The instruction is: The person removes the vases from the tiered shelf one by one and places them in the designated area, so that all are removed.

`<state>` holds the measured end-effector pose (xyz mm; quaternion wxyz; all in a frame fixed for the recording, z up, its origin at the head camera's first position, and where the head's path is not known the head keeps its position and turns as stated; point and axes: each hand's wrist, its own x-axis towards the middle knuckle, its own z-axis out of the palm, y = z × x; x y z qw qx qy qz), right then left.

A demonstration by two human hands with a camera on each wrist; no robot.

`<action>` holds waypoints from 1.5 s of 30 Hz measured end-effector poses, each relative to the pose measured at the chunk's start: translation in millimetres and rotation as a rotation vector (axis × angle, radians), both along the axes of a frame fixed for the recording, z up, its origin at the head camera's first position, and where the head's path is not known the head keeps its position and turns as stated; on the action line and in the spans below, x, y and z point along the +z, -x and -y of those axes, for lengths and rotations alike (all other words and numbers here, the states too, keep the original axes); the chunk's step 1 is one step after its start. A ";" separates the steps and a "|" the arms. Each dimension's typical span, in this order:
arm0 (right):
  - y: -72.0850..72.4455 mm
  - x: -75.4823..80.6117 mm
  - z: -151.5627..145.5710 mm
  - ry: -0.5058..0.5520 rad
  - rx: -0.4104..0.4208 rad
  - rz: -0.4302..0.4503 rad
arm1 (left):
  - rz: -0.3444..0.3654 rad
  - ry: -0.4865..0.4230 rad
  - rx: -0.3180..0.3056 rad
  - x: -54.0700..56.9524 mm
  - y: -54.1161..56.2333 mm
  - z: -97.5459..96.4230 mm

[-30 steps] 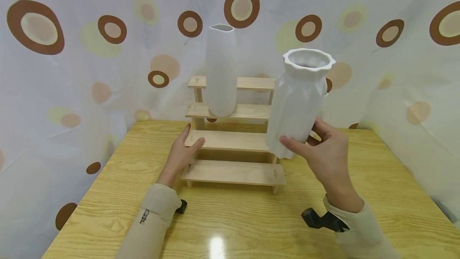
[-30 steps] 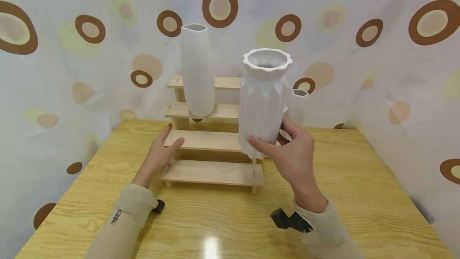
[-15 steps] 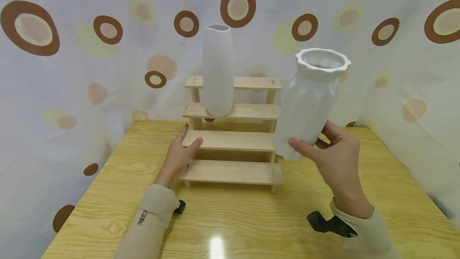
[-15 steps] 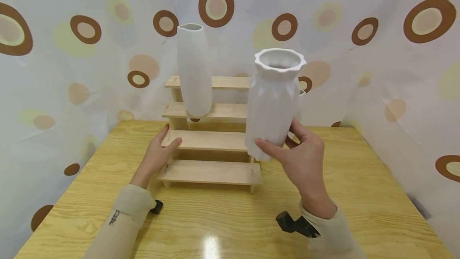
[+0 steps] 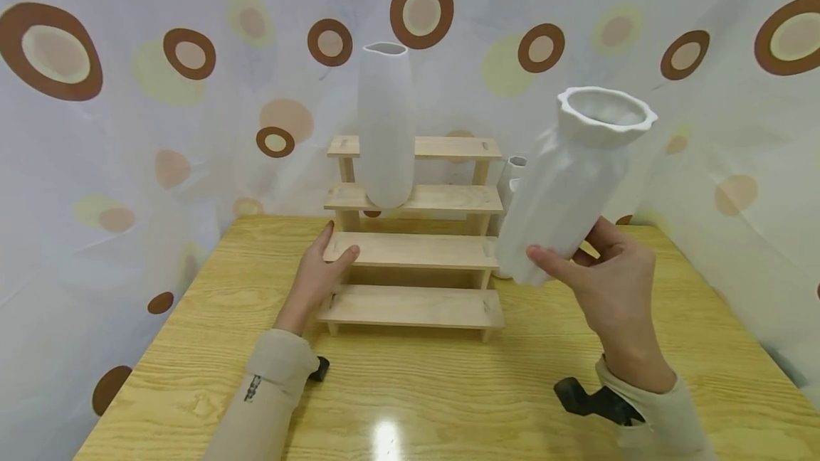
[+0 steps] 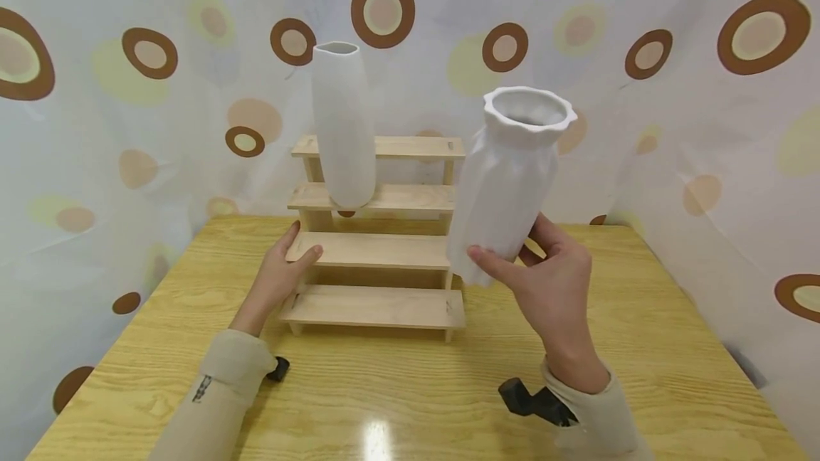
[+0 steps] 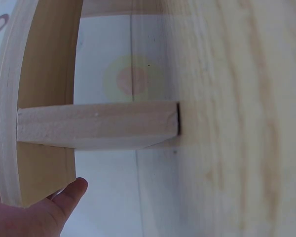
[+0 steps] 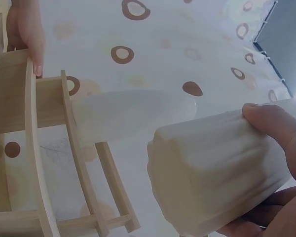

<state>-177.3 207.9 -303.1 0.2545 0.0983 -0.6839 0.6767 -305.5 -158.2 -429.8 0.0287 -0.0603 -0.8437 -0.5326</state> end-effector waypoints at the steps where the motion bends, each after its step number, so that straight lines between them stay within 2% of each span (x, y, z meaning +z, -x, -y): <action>1: -0.1 0.2 -0.8 0.009 -0.002 0.000 | 0.001 0.002 0.000 0.2 0.0 -0.1; 9: -0.3 -0.9 -7.7 0.028 -0.024 -0.006 | 0.001 0.002 -0.005 0.7 -0.1 0.0; 28: 1.1 -8.1 -27.3 0.090 -0.011 -0.011 | 0.008 -0.008 -0.003 1.4 -0.9 0.3; 45: 8.8 -16.4 -36.5 0.120 -0.076 0.001 | 0.007 -0.025 -0.013 2.5 -1.8 -0.2</action>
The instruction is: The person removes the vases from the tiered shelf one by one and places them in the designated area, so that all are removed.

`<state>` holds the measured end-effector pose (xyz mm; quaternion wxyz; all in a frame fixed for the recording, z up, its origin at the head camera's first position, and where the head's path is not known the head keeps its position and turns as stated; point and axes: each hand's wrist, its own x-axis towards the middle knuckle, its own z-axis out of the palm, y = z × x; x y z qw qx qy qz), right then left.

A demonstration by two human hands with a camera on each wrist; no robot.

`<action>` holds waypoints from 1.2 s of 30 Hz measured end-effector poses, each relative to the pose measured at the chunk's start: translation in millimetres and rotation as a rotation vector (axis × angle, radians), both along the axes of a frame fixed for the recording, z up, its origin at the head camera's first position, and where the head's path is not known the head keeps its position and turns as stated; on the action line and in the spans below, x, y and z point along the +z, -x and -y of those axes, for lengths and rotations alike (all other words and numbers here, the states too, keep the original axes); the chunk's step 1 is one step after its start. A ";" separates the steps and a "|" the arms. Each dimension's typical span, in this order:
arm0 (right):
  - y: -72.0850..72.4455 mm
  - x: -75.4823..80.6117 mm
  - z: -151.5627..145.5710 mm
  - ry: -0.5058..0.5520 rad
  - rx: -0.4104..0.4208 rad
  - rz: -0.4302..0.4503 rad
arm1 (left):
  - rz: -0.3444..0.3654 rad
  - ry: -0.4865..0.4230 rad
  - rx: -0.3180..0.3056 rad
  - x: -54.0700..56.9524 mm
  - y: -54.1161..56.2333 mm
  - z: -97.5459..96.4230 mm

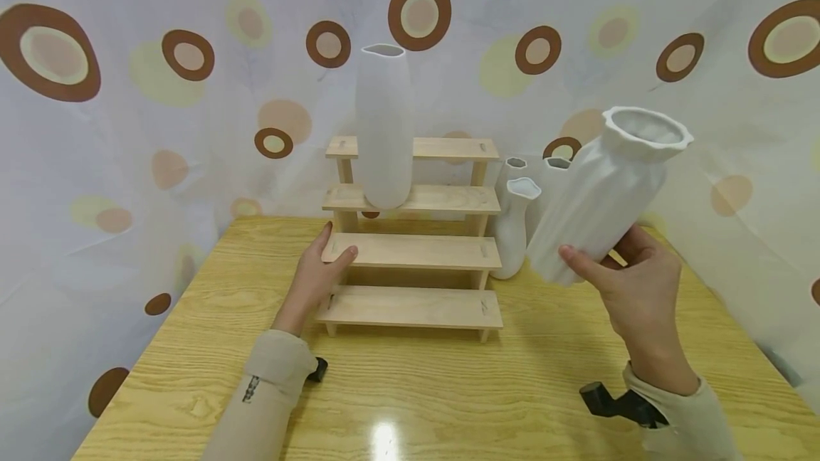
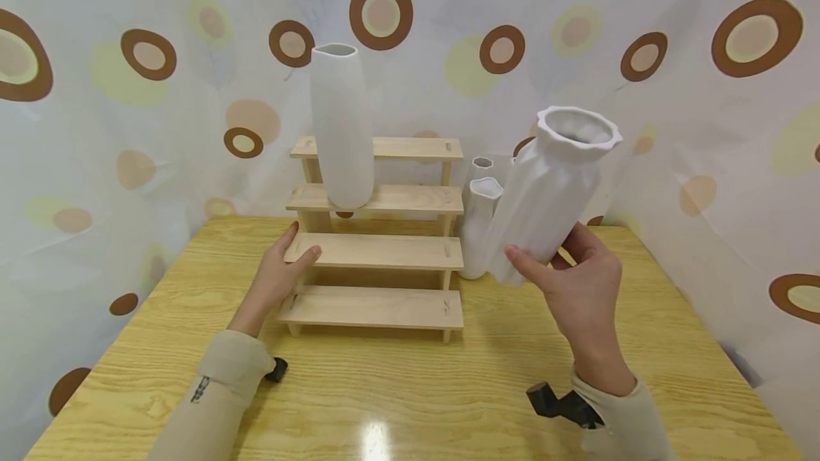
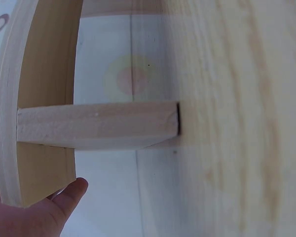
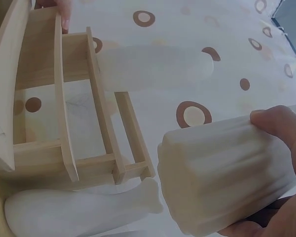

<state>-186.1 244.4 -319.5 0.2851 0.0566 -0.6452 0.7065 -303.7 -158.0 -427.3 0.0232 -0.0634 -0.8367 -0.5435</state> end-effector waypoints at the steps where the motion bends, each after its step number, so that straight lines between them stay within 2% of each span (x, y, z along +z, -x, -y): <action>1: 0.3 -0.4 -0.1 0.000 0.000 0.001 | 0.000 0.001 0.002 0.0 -0.3 -0.2; 13: 4.8 -8.7 -7.6 -0.009 -0.025 0.031 | -0.012 0.007 0.007 0.2 -0.1 -0.5; 22: 13.7 -15.5 -13.5 0.003 -0.076 0.065 | 0.005 0.001 -0.001 1.0 -1.1 -0.6; 36: 30.8 -33.8 -22.9 -0.001 -0.131 0.058 | 0.002 0.002 -0.003 0.9 -1.2 -0.6</action>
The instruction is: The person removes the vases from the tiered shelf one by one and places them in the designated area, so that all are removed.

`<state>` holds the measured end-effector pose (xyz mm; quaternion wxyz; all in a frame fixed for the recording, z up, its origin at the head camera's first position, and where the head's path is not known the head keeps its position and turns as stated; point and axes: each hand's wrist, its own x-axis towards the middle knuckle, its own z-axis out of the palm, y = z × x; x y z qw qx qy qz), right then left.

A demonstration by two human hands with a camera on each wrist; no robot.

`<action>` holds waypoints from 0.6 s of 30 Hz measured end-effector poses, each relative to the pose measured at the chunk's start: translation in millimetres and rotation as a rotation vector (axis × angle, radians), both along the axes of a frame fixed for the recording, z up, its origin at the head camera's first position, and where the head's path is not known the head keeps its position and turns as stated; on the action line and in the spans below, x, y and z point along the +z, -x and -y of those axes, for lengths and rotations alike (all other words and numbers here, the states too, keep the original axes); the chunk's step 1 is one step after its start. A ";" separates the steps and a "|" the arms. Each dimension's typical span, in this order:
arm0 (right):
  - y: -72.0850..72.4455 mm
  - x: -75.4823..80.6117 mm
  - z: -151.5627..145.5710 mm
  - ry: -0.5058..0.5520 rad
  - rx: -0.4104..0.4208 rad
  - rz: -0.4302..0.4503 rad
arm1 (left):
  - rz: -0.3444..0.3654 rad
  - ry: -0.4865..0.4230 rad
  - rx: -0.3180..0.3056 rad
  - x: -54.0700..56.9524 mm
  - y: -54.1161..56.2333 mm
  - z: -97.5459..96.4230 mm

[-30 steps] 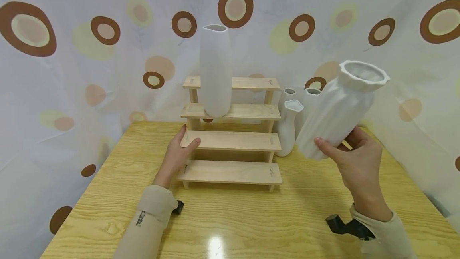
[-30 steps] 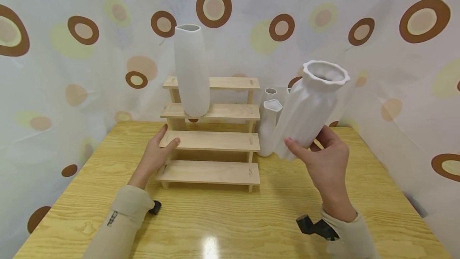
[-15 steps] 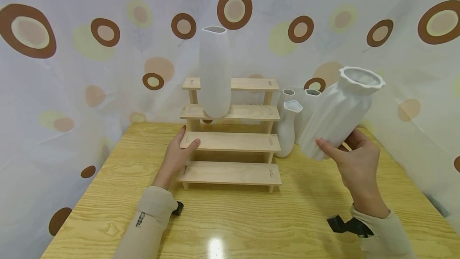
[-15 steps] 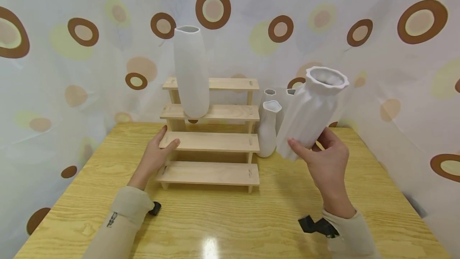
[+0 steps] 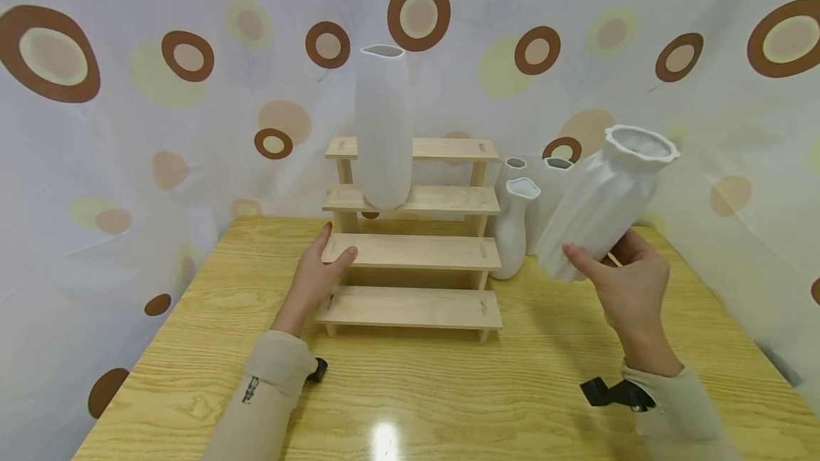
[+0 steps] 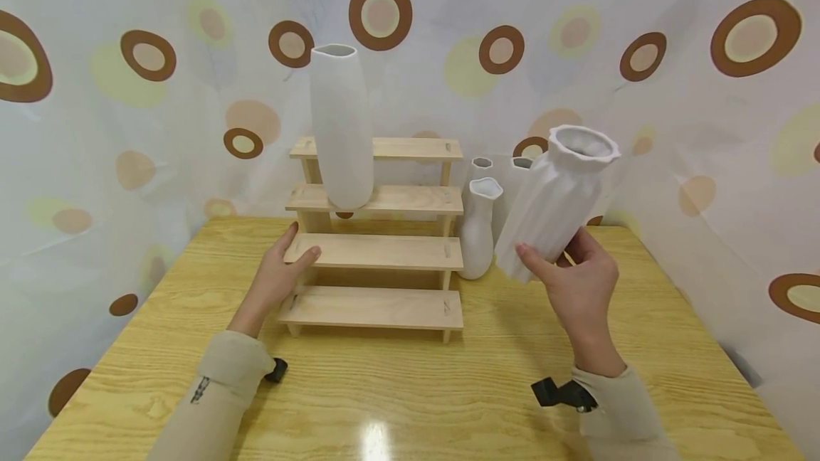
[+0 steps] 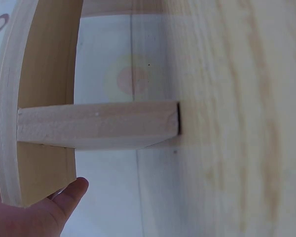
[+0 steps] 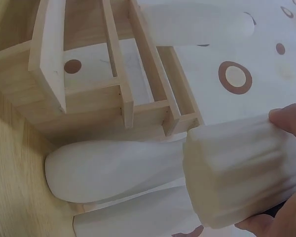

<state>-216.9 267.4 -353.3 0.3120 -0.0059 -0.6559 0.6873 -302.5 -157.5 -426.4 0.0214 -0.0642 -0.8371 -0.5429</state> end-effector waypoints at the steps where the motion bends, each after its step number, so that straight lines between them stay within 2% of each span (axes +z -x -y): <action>1: 0.9 -1.3 -0.7 -0.007 -0.007 0.003 | -0.001 0.000 -0.001 0.0 -0.1 -0.1; 18: 13.7 -18.0 -6.3 -0.017 -0.030 0.017 | -0.011 0.004 0.006 -2.0 1.5 -0.2</action>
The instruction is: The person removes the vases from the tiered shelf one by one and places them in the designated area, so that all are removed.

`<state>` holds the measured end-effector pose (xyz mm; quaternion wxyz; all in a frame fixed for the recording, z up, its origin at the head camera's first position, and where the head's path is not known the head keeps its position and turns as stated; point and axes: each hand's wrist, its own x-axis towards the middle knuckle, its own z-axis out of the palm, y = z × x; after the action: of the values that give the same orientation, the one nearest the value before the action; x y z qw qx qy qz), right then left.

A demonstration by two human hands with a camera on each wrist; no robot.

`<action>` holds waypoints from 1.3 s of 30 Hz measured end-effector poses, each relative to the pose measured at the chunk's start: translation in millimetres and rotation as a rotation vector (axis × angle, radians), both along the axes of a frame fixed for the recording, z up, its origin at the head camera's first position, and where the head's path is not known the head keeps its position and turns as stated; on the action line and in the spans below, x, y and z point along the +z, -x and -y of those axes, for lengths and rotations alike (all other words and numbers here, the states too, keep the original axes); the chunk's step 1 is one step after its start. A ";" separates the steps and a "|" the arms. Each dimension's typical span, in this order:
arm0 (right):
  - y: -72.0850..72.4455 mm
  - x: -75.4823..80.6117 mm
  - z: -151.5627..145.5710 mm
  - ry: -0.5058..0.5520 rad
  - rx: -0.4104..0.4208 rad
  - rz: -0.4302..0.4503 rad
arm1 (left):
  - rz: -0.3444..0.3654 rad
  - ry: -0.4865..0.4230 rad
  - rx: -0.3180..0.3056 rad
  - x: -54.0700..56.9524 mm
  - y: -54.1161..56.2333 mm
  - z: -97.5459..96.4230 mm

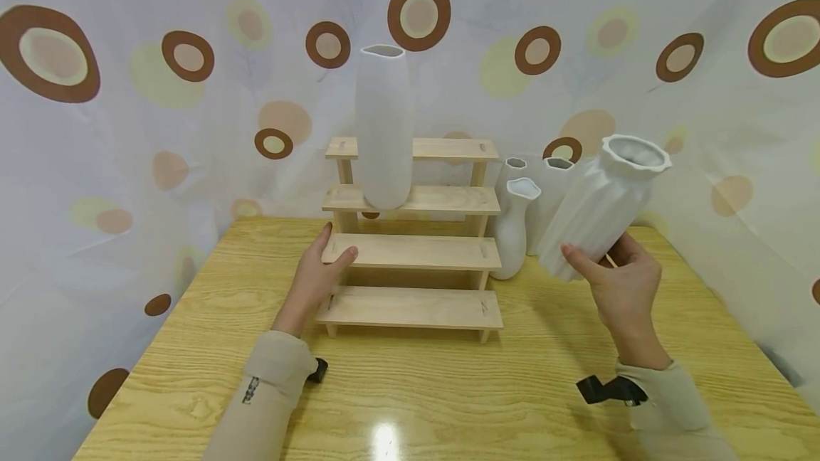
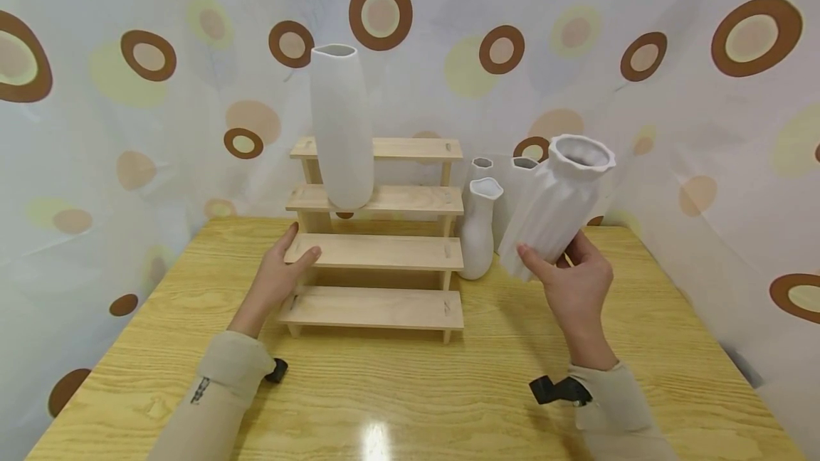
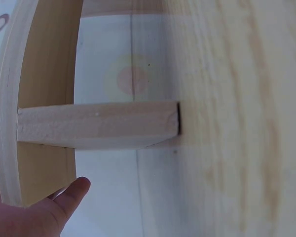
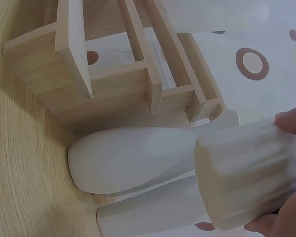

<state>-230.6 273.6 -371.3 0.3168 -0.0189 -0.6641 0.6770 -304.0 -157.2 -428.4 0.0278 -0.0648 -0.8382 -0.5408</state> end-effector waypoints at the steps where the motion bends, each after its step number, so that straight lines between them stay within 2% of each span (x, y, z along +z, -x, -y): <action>1: 0.7 -0.8 -0.2 -0.003 0.000 -0.001 | 0.000 0.001 0.000 0.0 0.2 0.2; 20: 15.8 -18.8 -4.4 -0.109 -0.050 0.065 | 0.006 0.003 0.003 -0.1 -0.2 0.6; 28: 22.1 -25.8 -7.0 -0.108 -0.060 0.064 | 0.015 -0.005 0.004 -1.0 0.3 0.3; 39: 26.1 -33.0 -4.2 -0.265 -0.109 0.059 | -0.002 0.001 0.003 -1.2 0.8 1.2</action>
<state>-256.8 277.9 -404.4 0.3331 -0.0329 -0.7548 0.5642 -304.8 -158.4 -429.5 0.0293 -0.0641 -0.8385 -0.5403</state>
